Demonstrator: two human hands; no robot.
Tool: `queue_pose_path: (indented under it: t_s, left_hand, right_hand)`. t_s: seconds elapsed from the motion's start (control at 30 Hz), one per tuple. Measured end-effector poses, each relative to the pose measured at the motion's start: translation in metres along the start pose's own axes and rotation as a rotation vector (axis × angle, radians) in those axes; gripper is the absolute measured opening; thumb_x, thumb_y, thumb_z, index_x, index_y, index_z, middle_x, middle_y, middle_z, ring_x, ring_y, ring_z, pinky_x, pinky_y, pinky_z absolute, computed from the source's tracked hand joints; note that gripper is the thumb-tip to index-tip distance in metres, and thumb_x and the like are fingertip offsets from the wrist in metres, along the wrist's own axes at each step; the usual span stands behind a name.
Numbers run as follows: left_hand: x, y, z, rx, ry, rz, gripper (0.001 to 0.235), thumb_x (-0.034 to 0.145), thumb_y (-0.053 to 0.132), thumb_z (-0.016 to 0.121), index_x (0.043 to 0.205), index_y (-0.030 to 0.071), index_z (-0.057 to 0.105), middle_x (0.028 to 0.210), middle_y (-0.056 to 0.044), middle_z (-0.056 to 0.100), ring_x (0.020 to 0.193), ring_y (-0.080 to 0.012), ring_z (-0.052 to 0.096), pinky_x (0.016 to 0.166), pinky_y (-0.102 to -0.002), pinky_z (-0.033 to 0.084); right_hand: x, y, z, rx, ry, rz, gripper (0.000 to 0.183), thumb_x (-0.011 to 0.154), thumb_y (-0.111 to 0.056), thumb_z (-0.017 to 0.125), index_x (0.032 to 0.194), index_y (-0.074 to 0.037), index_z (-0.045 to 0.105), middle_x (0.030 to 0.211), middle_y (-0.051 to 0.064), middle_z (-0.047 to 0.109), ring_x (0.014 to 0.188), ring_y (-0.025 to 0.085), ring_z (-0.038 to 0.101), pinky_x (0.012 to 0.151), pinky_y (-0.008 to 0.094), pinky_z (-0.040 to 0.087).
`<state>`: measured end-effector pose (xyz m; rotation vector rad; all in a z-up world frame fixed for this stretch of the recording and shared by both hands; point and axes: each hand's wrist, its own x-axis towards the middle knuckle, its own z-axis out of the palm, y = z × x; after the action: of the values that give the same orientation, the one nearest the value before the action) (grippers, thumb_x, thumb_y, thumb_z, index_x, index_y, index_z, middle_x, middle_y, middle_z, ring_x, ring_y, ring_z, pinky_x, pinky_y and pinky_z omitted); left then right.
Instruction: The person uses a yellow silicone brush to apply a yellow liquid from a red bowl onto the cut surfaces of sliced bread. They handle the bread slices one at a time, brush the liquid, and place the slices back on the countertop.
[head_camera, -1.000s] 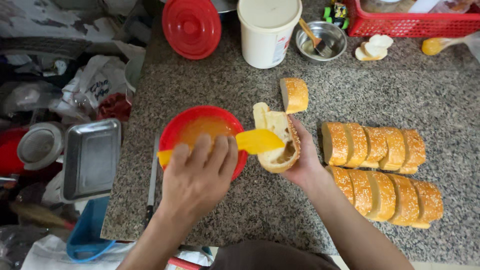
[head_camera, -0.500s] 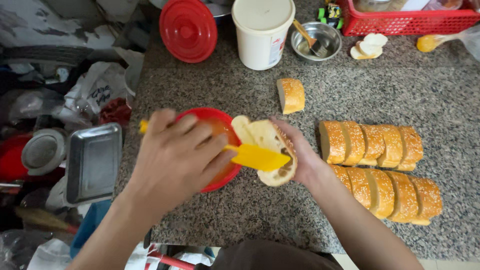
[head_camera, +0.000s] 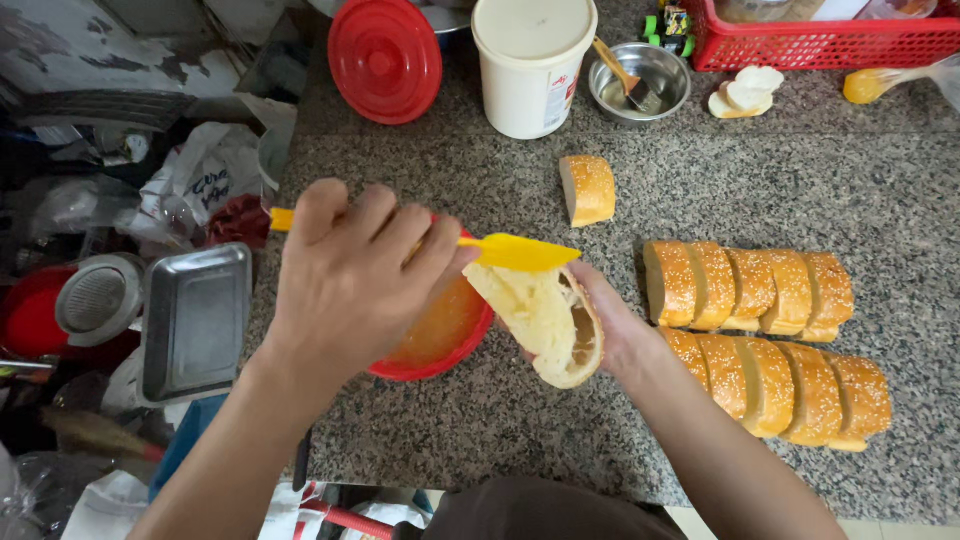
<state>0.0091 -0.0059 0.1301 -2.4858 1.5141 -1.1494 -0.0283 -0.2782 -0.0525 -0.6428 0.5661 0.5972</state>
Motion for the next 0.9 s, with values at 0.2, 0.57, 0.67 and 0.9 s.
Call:
queue_pose_path:
  t_s: [0.2,0.57,0.67,0.9]
  left_hand:
    - [0.007,0.005,-0.006,-0.181,-0.059,0.073,0.03,0.104,0.042,0.09,0.111,0.015,0.08,0.093,0.002,0.068,0.091,-0.0197,0.066,0.097,-0.044,0.045]
    - [-0.018,0.018,-0.001,-0.475,-0.571,-0.667,0.033,0.101,0.047,0.079,0.101,0.017,0.091,0.071,-0.01,0.081,0.067,-0.0314,0.073,0.095,-0.05,0.045]
    - [-0.022,0.013,-0.012,-0.502,-0.636,-0.707,0.034,0.095,0.049,0.081,0.101,0.018,0.094,0.069,-0.011,0.081,0.068,-0.0338,0.075,0.095,-0.049,0.047]
    - [-0.022,0.016,-0.017,-0.52,-0.44,-0.734,0.036,0.095,0.046,0.08,0.097,0.012,0.092,0.078,-0.008,0.084,0.062,-0.0316,0.074,0.091,-0.05,0.045]
  right_hand:
    - [-0.004,-0.002,-0.008,-0.128,-0.028,-0.077,0.058,0.113,-0.06,0.061,0.143,-0.012,0.074,0.111,0.019,0.083,0.082,0.035,0.081,0.061,0.054,0.07]
    - [-0.014,-0.015,-0.014,0.006,-0.036,-0.272,0.054,0.112,-0.054,0.064,0.136,-0.007,0.078,0.12,0.017,0.086,0.099,0.032,0.086,0.086,0.051,0.072]
    - [-0.021,-0.023,-0.01,0.022,0.082,-0.324,0.052,0.11,-0.053,0.064,0.136,-0.01,0.078,0.122,0.013,0.087,0.103,0.03,0.085,0.09,0.049,0.071]
    - [-0.033,-0.024,0.0,-0.024,0.15,-0.308,0.053,0.104,-0.06,0.064,0.131,-0.017,0.08,0.114,0.008,0.086,0.092,0.028,0.083,0.076,0.052,0.069]
